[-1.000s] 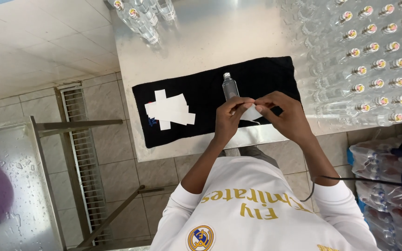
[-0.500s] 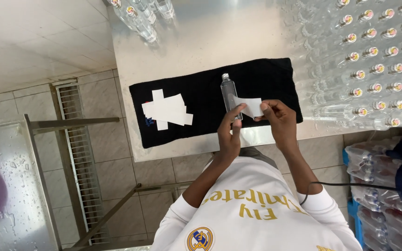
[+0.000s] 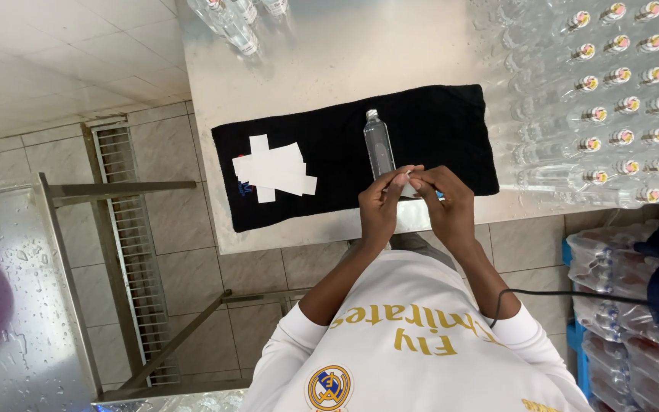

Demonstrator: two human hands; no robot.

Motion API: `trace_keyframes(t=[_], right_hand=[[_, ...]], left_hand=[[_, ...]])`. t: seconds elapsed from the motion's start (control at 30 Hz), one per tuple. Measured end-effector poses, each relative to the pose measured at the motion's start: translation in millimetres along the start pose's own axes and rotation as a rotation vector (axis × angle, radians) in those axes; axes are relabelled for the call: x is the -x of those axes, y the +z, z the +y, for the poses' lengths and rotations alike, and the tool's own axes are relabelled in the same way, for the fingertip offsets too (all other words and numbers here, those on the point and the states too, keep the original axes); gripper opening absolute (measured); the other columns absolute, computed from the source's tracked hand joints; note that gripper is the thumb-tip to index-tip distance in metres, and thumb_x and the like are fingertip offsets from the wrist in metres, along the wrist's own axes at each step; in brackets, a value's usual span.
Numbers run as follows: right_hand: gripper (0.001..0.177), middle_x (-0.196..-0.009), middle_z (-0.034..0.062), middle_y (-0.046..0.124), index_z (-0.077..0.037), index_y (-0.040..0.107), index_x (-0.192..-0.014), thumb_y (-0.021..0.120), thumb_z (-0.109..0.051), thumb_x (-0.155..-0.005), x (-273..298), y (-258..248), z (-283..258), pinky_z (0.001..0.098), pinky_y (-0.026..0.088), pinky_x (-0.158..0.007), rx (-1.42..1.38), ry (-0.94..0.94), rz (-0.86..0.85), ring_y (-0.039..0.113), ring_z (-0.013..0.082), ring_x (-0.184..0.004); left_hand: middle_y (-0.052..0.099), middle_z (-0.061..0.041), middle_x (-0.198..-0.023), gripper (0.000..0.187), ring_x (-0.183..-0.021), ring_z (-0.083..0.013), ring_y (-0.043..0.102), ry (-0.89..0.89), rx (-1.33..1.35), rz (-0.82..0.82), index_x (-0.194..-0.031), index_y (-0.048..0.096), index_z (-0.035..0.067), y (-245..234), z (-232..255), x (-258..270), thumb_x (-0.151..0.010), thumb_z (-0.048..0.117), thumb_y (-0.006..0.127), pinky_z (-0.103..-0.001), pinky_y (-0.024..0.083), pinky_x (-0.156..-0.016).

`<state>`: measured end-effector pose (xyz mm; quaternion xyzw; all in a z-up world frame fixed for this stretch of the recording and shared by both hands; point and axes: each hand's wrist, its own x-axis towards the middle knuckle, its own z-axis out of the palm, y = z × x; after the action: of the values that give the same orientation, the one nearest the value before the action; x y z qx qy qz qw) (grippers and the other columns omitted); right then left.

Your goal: The person repeatedly picks up clear plastic water bottles, places them on a black mat, and applies rectangular paper labels to their sides. After labeling, the person places the bottles onto a nearby table with many other bottles.

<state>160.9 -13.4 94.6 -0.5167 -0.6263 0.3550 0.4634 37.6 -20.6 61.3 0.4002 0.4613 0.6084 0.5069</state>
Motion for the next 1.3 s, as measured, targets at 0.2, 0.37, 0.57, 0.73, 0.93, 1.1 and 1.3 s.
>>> trace_keyframes(t=[0.2,0.37,0.57,0.73,0.93,1.1,1.3], right_hand=[[0.012,-0.089,0.0173,0.071,0.004,0.081,-0.115,0.074,-0.004,-0.109,3.2,4.5,-5.2,0.0416,0.065,-0.074,-0.019,0.02,-0.01,0.076,0.0247,-0.082],[0.015,-0.088,0.006,0.061,0.003,0.073,-0.117,0.071,-0.012,-0.114,10.1,-3.0,29.4,0.04,0.069,-0.078,-0.312,0.333,0.17,0.069,0.0157,-0.077],[0.012,-0.085,-0.0056,0.046,-0.004,0.067,-0.12,0.06,-0.013,-0.121,16.3,-50.4,74.7,0.0363,0.074,-0.086,-0.479,0.523,0.289,0.068,0.0093,-0.076],[0.019,-0.095,0.0066,0.062,-0.001,0.068,-0.128,0.063,-0.017,-0.121,22.9,-77.0,96.8,0.0375,0.075,-0.087,-0.463,0.499,0.291,0.075,0.0178,-0.086],[0.029,-0.108,0.0179,0.068,0.006,0.068,-0.13,0.069,-0.02,-0.118,1.7,-41.3,60.5,0.0447,0.073,-0.087,-0.365,0.37,0.223,0.076,0.0259,-0.096],[0.026,-0.108,0.0162,0.067,0.004,0.065,-0.134,0.066,-0.014,-0.115,-17.0,0.5,33.9,0.0484,0.073,-0.085,-0.405,0.33,0.163,0.073,0.0248,-0.098],[0.03,-0.109,0.0099,0.062,-0.002,0.059,-0.142,0.058,-0.011,-0.114,-42.8,32.2,4.9,0.0475,0.074,-0.087,-0.535,0.418,0.049,0.067,0.0175,-0.1]], left_hand=[[0.083,-0.013,-0.11,0.028,-0.104,-0.0143,0.074,-0.12,-0.015,0.083,-0.123,0.081,0.005,-9.4,-17.4,-3.2,-0.117,0.026,0.063,-0.037,0.059,-0.093],[0.075,-0.029,-0.129,0.033,-0.123,-0.0432,0.073,-0.399,0.543,0.329,-0.132,0.068,-0.004,-75.0,-123.5,-43.4,-0.115,0.025,0.064,-0.052,0.059,-0.106],[0.073,-0.029,-0.135,0.036,-0.128,-0.0449,0.07,-0.35,0.625,0.682,-0.133,0.064,-0.006,-232.5,-229.9,-79.3,-0.112,0.023,0.067,-0.059,0.056,-0.113],[0.066,-0.032,-0.144,0.051,-0.133,-0.0582,0.06,-0.379,0.173,0.942,-0.145,0.07,0.008,-297.5,-211.0,-111.2,-0.102,0.035,0.078,-0.067,0.058,-0.109],[0.021,-0.024,-0.174,0.101,-0.159,-0.0503,0.034,-0.069,-1.068,0.725,-0.18,0.013,0.023,-270.6,-187.7,-86.5,-0.108,0.05,0.078,-0.071,0.035,-0.127],[0.071,-0.012,-0.141,0.068,-0.139,-0.0297,0.065,-0.001,-0.152,-0.158,-0.162,0.052,0.012,-87.4,-78.4,-12.1,-0.103,0.031,0.081,-0.049,0.047,-0.123],[0.065,-0.01,-0.149,0.07,-0.146,-0.0239,0.058,0.02,-0.064,-0.078,-0.165,0.049,0.011,-38.8,-63.5,-10.1,-0.102,0.007,0.081,-0.051,0.039,-0.13]])
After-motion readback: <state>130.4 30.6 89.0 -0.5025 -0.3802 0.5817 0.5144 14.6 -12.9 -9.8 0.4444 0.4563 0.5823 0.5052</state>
